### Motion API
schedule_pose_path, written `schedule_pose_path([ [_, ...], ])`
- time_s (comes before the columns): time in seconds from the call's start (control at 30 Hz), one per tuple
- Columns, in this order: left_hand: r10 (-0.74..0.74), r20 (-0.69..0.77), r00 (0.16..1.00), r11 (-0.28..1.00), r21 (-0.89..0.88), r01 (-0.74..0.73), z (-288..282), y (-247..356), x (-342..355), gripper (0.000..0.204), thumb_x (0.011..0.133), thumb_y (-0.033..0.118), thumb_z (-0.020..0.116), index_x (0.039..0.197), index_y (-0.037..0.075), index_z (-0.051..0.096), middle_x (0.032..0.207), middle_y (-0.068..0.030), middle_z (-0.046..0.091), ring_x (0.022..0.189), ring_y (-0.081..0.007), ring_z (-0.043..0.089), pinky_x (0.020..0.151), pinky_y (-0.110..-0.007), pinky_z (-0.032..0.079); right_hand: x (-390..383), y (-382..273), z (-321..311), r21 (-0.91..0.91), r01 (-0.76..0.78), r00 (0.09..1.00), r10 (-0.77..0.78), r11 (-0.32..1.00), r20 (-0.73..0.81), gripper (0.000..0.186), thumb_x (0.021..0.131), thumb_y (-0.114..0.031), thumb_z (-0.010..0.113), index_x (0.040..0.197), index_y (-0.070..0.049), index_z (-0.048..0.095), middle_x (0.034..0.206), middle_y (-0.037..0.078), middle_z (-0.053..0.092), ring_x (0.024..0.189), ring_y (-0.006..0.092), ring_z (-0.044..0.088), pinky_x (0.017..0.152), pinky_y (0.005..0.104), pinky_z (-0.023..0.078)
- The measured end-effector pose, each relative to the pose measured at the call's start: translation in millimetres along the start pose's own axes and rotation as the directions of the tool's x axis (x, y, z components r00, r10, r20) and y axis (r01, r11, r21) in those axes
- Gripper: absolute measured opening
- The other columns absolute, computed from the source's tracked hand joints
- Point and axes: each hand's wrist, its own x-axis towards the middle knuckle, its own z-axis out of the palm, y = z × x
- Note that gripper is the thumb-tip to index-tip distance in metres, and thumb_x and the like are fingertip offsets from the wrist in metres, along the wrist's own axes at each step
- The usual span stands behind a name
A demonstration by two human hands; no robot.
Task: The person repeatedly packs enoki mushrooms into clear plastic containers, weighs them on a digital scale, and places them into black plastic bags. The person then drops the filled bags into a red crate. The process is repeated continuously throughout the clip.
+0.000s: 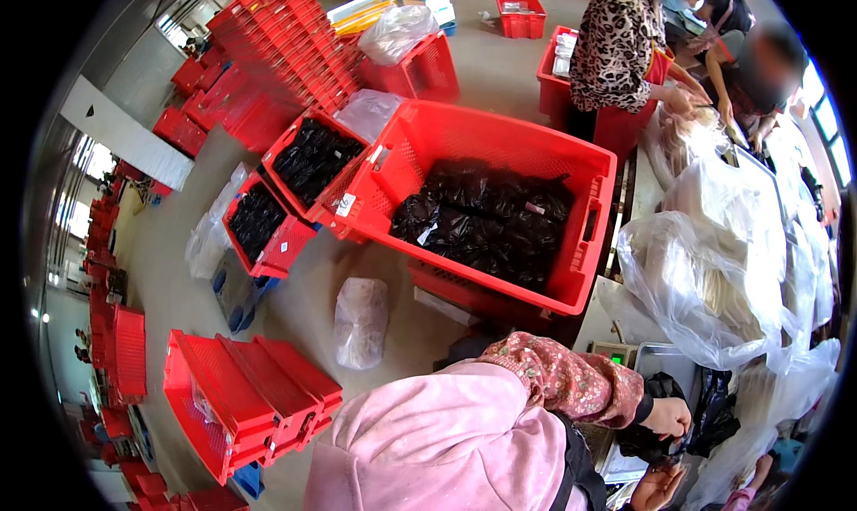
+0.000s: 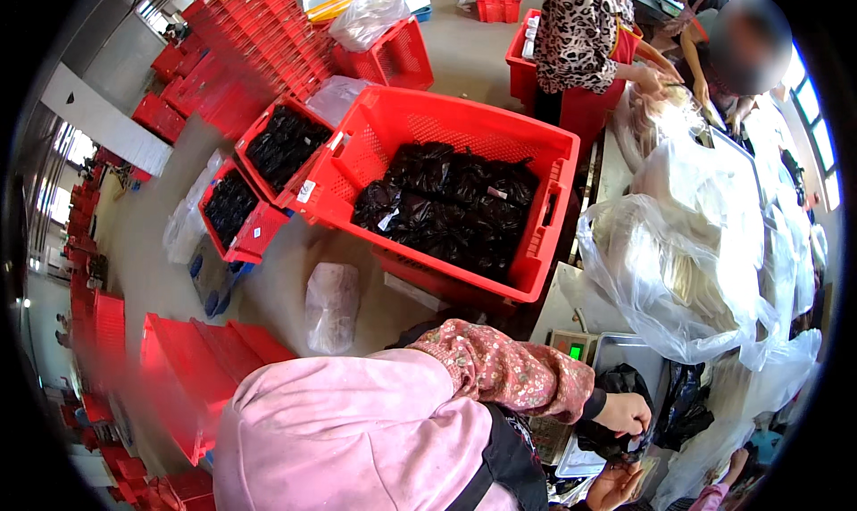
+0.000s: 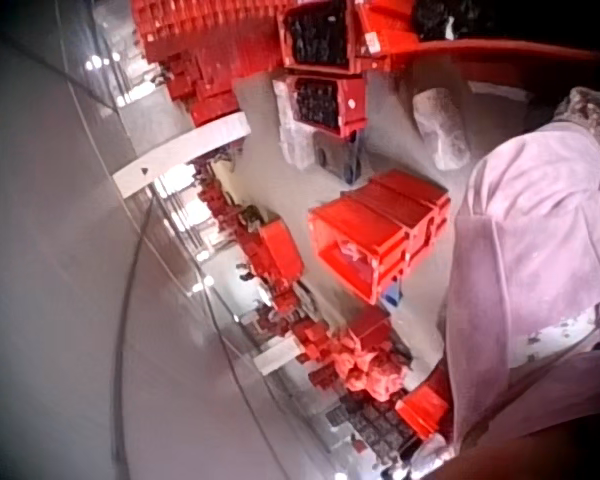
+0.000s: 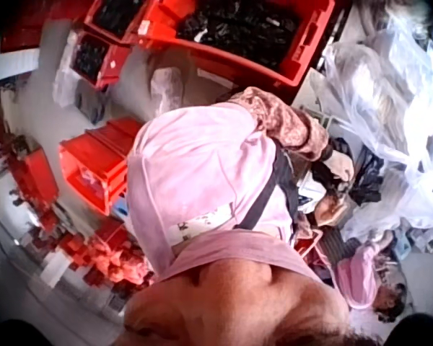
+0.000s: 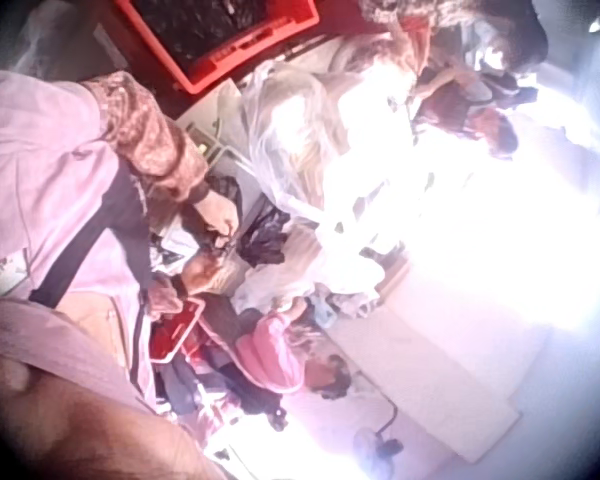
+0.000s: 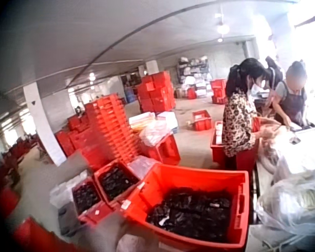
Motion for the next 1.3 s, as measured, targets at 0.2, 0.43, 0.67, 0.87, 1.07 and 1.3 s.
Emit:
schedule_pose_path([
  [0.2,-0.237,0.104,0.966,0.873,0.459,0.165,-21.0,3.6,-29.1,0.024,0.079,0.026,0.060,0.072,0.003,0.065,0.072,-0.0109,0.066,0.055,-0.0224,0.060,0.051,-0.036,0.046,6.7,-10.7,21.4,0.470,-0.346,0.933,0.245,0.812,0.263,0.032,0.093,-0.025,0.055,0.115,-0.001,0.055,0.108,0.010,0.058,0.084,0.0181,0.058,0.069,0.0275,0.045],
  [0.43,0.439,0.285,0.852,0.682,0.512,-0.522,-48.5,-15.1,-44.0,0.016,0.081,0.021,0.064,0.077,0.006,0.067,0.070,-0.0072,0.065,0.067,-0.0240,0.061,0.064,-0.036,0.047,45.1,-11.9,-62.9,0.733,0.008,0.998,0.044,0.681,-0.052,0.053,0.088,0.000,0.047,0.139,-0.004,0.034,0.143,0.016,0.038,0.048,0.0056,0.035,0.045,0.0180,0.028],
  [0.67,-0.016,-0.039,0.999,0.968,-0.252,0.005,-6.7,7.7,-42.4,0.019,0.088,0.006,0.056,0.101,0.001,0.068,0.082,0.0007,0.066,0.066,-0.0081,0.056,0.058,-0.022,0.047,27.3,32.7,13.3,-0.770,0.476,0.756,-0.645,0.425,0.111,0.059,0.088,-0.006,0.051,0.144,-0.010,0.030,0.104,0.009,0.064,0.048,0.0017,0.031,0.045,0.0171,0.024],
  [0.87,0.194,0.104,0.975,0.905,0.366,-0.219,5.1,9.5,-21.3,0.038,0.076,-0.002,0.054,0.113,-0.006,0.053,0.094,-0.0168,0.062,0.083,-0.0250,0.060,0.077,-0.031,0.048,-8.1,45.3,74.0,-0.531,0.502,0.834,-0.546,0.683,0.087,0.061,0.081,0.009,0.052,0.138,-0.004,0.037,0.075,-0.002,0.052,0.058,0.0014,0.043,0.050,0.0135,0.031],
  [1.07,-0.095,-0.022,0.995,0.991,0.089,0.097,-0.1,0.9,-17.6,0.016,0.083,0.010,0.061,0.094,-0.002,0.061,0.075,-0.0036,0.061,0.073,-0.0104,0.056,0.066,-0.025,0.046,-7.8,29.7,50.3,-0.560,0.493,0.804,-0.595,0.666,0.000,0.051,0.081,0.006,0.058,0.130,-0.002,0.046,0.078,0.000,0.060,0.058,0.0020,0.047,0.051,0.0142,0.038],
  [1.3,-0.319,0.041,0.947,0.673,0.713,0.196,-17.7,21.6,-50.9,0.031,0.089,0.032,0.059,0.082,0.001,0.060,0.077,-0.0134,0.064,0.069,-0.0244,0.062,0.058,-0.035,0.047,19.6,41.8,22.1,-0.524,0.351,0.887,-0.454,0.776,-0.078,0.044,0.082,0.006,0.054,0.125,-0.005,0.052,0.083,0.003,0.063,0.053,0.0038,0.047,0.045,0.0155,0.032],
])
